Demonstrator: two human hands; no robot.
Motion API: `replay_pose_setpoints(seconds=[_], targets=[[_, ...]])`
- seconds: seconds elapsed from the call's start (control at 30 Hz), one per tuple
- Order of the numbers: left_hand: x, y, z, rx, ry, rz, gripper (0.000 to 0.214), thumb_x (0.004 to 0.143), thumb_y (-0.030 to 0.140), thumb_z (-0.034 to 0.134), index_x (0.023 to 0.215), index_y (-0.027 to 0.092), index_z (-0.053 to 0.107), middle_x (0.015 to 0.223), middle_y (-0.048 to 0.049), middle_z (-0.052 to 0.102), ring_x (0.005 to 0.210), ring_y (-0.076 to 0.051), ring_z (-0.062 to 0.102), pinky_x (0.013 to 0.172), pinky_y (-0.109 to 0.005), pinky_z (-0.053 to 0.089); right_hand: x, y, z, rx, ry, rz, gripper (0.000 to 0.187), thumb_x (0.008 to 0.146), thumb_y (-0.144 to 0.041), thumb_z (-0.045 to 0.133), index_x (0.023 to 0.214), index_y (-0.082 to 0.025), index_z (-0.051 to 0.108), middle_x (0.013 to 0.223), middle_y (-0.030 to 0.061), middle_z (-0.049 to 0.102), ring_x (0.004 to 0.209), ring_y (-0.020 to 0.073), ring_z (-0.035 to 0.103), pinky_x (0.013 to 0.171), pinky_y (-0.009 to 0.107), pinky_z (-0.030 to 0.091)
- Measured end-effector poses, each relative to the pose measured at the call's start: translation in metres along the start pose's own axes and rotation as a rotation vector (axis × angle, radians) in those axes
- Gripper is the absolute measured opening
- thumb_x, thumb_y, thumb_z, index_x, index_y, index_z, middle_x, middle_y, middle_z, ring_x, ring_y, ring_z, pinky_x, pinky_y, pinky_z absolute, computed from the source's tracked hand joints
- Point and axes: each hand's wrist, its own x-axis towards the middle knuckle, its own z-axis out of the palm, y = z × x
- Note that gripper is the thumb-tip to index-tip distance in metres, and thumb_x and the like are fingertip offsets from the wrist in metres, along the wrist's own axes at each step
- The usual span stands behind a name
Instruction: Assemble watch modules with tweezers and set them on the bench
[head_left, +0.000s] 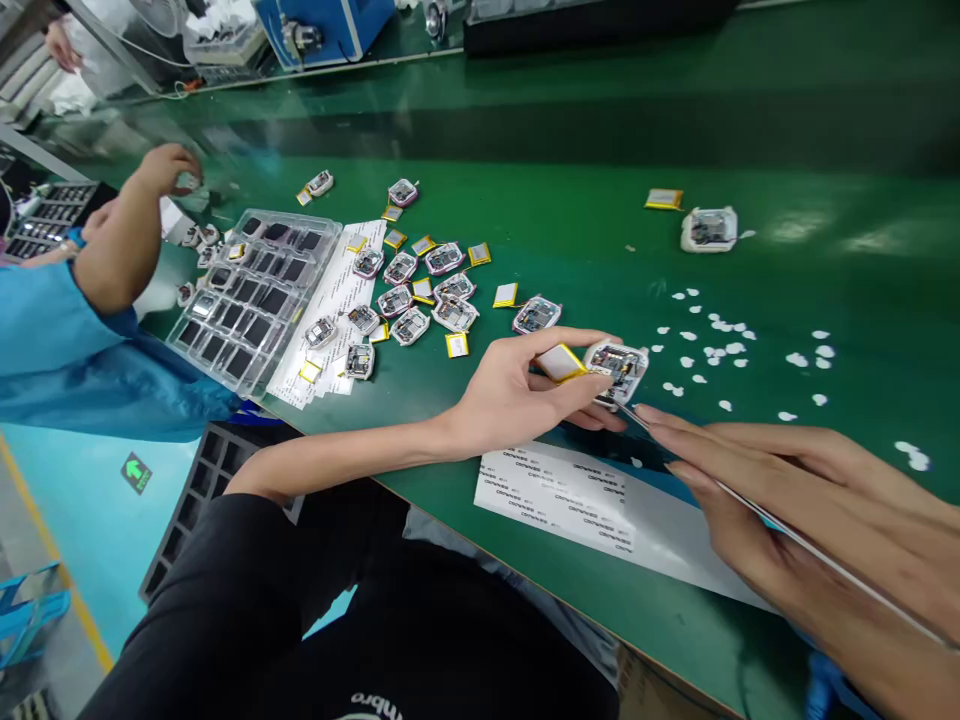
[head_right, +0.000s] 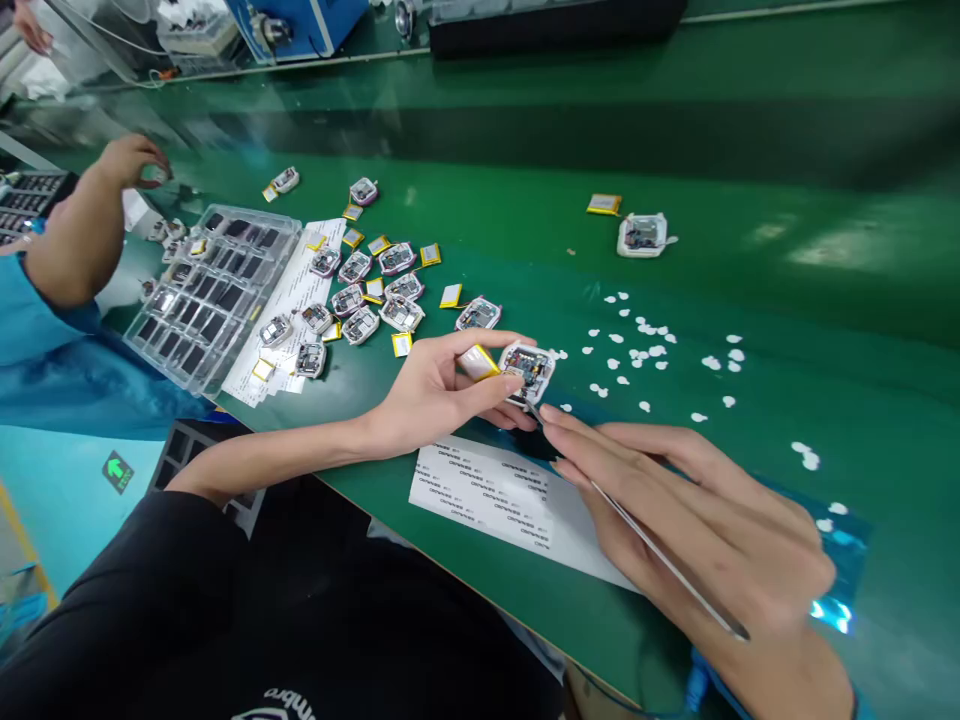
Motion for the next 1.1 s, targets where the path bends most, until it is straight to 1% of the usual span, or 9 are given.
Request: replay_pose_setpoints(seconds=[0.23, 0.33, 0.43, 0.53, 0.63, 0.77, 0.87, 0.93, 1.1], targets=[[0.002, -0.003, -0.003, 0.016, 0.039, 0.003, 0.06, 0.075, 0.032, 0.091, 0.126, 0.014, 0.066, 0.084, -0.0011, 0.076, 0.079, -0.021, 0.082, 0.08, -0.032, 0.068, 0.0, 0.006, 0.001, -0.077, 0.09, -0.032, 0.073, 0.098, -0.01, 0.068, 0.158, -0.047, 0.048, 0.112, -0.0043, 0.081, 0.099, 0.0188, 0.075, 0.086, 0.037, 0.062], [0.01, 0.005, -0.011, 0.091, 0.013, 0.022, 0.06, 0.079, 0.03, 0.089, 0.131, 0.015, 0.065, 0.074, 0.002, 0.073, 0.073, -0.018, 0.08, 0.078, -0.031, 0.066, -0.004, 0.022, 0.007, -0.16, 0.147, -0.174, 0.078, 0.096, -0.011, 0.07, 0.162, -0.041, 0.043, 0.102, -0.0022, 0.082, 0.089, 0.0225, 0.075, 0.078, 0.039, 0.062], [0.038, 0.026, -0.031, 0.341, 0.018, 0.136, 0.058, 0.084, 0.029, 0.084, 0.136, 0.015, 0.064, 0.075, 0.0005, 0.074, 0.072, -0.016, 0.077, 0.075, -0.029, 0.062, -0.007, 0.037, 0.015, -0.195, 0.196, -0.363, 0.077, 0.096, -0.013, 0.068, 0.165, -0.031, 0.04, 0.114, 0.001, 0.082, 0.094, 0.0255, 0.076, 0.08, 0.042, 0.063], [0.08, 0.057, -0.062, 0.859, 0.302, 0.315, 0.04, 0.093, 0.025, 0.074, 0.131, 0.016, 0.07, 0.093, -0.0047, 0.08, 0.087, -0.017, 0.075, 0.086, -0.029, 0.058, -0.006, 0.043, 0.019, -0.212, 0.251, -0.462, 0.068, 0.101, -0.018, 0.06, 0.165, -0.027, 0.041, 0.125, 0.0016, 0.079, 0.1, 0.0263, 0.077, 0.083, 0.043, 0.064], [0.116, 0.082, -0.096, 1.273, 0.501, 0.208, 0.036, 0.096, 0.018, 0.066, 0.131, 0.016, 0.073, 0.103, -0.0075, 0.082, 0.1, -0.022, 0.074, 0.096, -0.032, 0.055, 0.0, 0.037, 0.014, -0.256, 0.256, -0.42, 0.062, 0.101, -0.019, 0.06, 0.162, -0.024, 0.047, 0.114, -0.0028, 0.082, 0.092, 0.0228, 0.078, 0.074, 0.038, 0.064], [0.129, 0.102, -0.14, 1.355, 0.629, 0.144, 0.024, 0.1, 0.018, 0.063, 0.118, 0.015, 0.077, 0.119, -0.0112, 0.08, 0.118, -0.025, 0.07, 0.11, -0.039, 0.052, 0.01, 0.021, 0.0, -0.32, 0.239, -0.411, 0.075, 0.098, -0.014, 0.066, 0.167, -0.026, 0.038, 0.101, -0.0081, 0.083, 0.084, 0.0188, 0.079, 0.067, 0.033, 0.062], [0.12, 0.114, -0.17, 1.388, 0.793, 0.109, 0.034, 0.103, 0.036, 0.067, 0.132, 0.017, 0.068, 0.143, -0.0124, 0.066, 0.13, -0.028, 0.064, 0.113, -0.053, 0.053, 0.012, 0.015, -0.005, -0.373, 0.254, -0.433, 0.077, 0.098, -0.013, 0.069, 0.167, -0.023, 0.037, 0.098, -0.0086, 0.083, 0.084, 0.0177, 0.079, 0.068, 0.031, 0.062], [0.113, 0.121, -0.186, 1.381, 0.863, 0.047, 0.042, 0.102, 0.041, 0.068, 0.137, 0.017, 0.064, 0.144, -0.0129, 0.064, 0.128, -0.028, 0.065, 0.108, -0.054, 0.058, 0.01, 0.015, -0.004, -0.388, 0.265, -0.439, 0.074, 0.098, -0.013, 0.068, 0.166, -0.02, 0.04, 0.101, -0.0072, 0.083, 0.087, 0.0179, 0.079, 0.071, 0.032, 0.062], [0.099, 0.126, -0.195, 1.292, 0.893, -0.027, 0.042, 0.102, 0.041, 0.069, 0.136, 0.017, 0.064, 0.14, -0.0122, 0.065, 0.122, -0.027, 0.068, 0.103, -0.051, 0.061, 0.007, 0.019, 0.002, -0.367, 0.287, -0.445, 0.071, 0.099, -0.01, 0.067, 0.164, -0.023, 0.042, 0.106, -0.0065, 0.083, 0.092, 0.018, 0.078, 0.075, 0.03, 0.059]])
